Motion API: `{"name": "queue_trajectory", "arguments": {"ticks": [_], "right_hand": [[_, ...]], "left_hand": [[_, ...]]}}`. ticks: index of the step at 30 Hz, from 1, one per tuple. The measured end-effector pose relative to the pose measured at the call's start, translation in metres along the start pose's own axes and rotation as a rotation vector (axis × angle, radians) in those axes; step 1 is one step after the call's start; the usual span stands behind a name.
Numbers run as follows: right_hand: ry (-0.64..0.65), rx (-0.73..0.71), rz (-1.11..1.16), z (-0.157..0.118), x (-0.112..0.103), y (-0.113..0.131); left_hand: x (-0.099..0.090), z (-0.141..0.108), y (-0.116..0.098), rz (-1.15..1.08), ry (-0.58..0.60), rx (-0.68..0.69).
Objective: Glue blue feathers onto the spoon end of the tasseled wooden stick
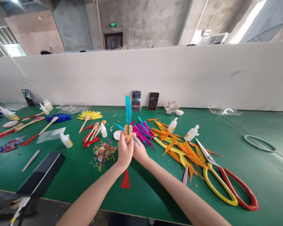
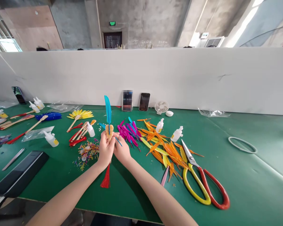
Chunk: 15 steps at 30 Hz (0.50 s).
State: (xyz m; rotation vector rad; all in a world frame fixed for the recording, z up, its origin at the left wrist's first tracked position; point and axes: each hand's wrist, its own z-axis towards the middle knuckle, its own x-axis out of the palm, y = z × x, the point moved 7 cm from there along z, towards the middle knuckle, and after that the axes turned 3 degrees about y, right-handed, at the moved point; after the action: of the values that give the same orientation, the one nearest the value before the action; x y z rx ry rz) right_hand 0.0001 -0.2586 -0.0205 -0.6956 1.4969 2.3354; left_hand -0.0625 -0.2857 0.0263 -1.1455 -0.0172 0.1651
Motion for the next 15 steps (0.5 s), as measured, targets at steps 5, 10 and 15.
{"name": "queue_trajectory", "arguments": {"ticks": [5,10,15], "right_hand": [[0.033,0.457,0.655,-0.018,-0.032,-0.028],[0.229,0.517,1.022,-0.030,-0.036,-0.006],[0.211,0.496,0.982,-0.031,-0.035,-0.006]], "left_hand": [[0.004,-0.002,0.007,-0.002,0.061,-0.032],[0.012,-0.006,0.014,-0.041,0.119,-0.107],[0.015,-0.006,0.013,-0.022,0.133,-0.112]]}}
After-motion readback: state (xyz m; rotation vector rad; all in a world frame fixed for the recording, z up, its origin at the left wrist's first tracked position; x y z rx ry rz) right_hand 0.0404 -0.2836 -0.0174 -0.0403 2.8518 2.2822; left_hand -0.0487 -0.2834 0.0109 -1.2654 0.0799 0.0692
